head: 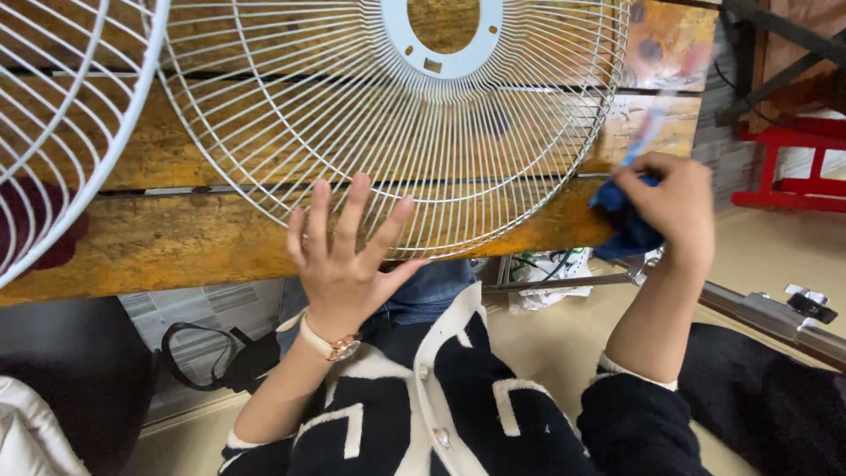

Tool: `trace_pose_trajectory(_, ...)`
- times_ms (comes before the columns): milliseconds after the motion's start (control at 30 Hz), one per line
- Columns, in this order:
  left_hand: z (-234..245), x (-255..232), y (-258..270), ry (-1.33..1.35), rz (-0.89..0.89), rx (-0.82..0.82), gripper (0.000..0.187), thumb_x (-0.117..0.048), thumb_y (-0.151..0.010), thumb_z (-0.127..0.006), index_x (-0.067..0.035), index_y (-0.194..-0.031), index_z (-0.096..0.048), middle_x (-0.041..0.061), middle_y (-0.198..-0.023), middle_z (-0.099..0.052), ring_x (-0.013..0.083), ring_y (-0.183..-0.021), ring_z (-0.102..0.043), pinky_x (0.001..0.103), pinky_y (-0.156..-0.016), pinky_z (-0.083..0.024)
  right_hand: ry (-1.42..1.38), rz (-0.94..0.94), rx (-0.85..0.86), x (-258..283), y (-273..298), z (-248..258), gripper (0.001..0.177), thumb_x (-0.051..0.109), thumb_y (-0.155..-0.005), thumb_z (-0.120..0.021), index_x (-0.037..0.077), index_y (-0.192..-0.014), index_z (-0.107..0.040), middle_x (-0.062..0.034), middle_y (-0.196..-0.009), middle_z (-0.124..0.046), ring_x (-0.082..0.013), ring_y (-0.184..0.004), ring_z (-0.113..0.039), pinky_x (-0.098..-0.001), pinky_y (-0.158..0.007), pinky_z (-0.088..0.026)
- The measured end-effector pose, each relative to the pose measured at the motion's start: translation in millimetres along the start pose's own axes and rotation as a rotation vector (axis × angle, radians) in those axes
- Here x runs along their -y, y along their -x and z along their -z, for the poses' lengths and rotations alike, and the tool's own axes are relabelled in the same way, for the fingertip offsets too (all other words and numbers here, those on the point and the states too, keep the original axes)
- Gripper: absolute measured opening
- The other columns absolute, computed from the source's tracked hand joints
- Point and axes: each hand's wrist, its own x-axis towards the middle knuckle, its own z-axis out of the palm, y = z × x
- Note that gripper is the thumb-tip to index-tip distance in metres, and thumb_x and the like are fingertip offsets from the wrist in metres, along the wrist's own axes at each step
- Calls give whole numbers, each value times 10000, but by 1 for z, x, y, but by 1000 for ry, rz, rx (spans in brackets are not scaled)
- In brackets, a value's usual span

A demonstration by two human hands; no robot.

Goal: Clean the central hub of a fan guard using a toothbrush and a cloth

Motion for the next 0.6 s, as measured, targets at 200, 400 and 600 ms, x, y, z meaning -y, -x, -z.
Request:
trace_pose_trajectory(200, 2, -6, -2, 1, 20, -3, 924, -893, -847, -778, -429, -1556, -410, 17, -1647, -199, 328, -1512, -103, 553, -1226, -50, -30, 9, -78, -27, -17, -2, 222, 149, -974, -736, -71, -958, -713, -102, -719, -612, -194, -602, -465, -324, -610, -451)
trace_pose_trajectory(400, 0, -4, -2, -11, 18, -16, 904, -907, -848, -746, -436, -1550, -426, 13, -1645, -205, 320, -1510, -115, 546, -1220, -71, -137, 22, -80, -6, -3, 5, 280, 207, -1082, -741, -72, -1059, -731, -86, -777, -622, -163, -654, -487, -290, -602, -426)
trace_pose_trajectory(600, -10, -1, 2, -15, -2, -15, 954, -977, -862, -695, -442, -1578, -360, 13, -1668, -118, 326, -1527, -48, 554, -1237, 3, -244, 32, -41, 16, 42, 24, 175, 80, -1049, -667, -68, -1127, -719, -135, -922, -700, -186, -742, -573, -285, -703, -457)
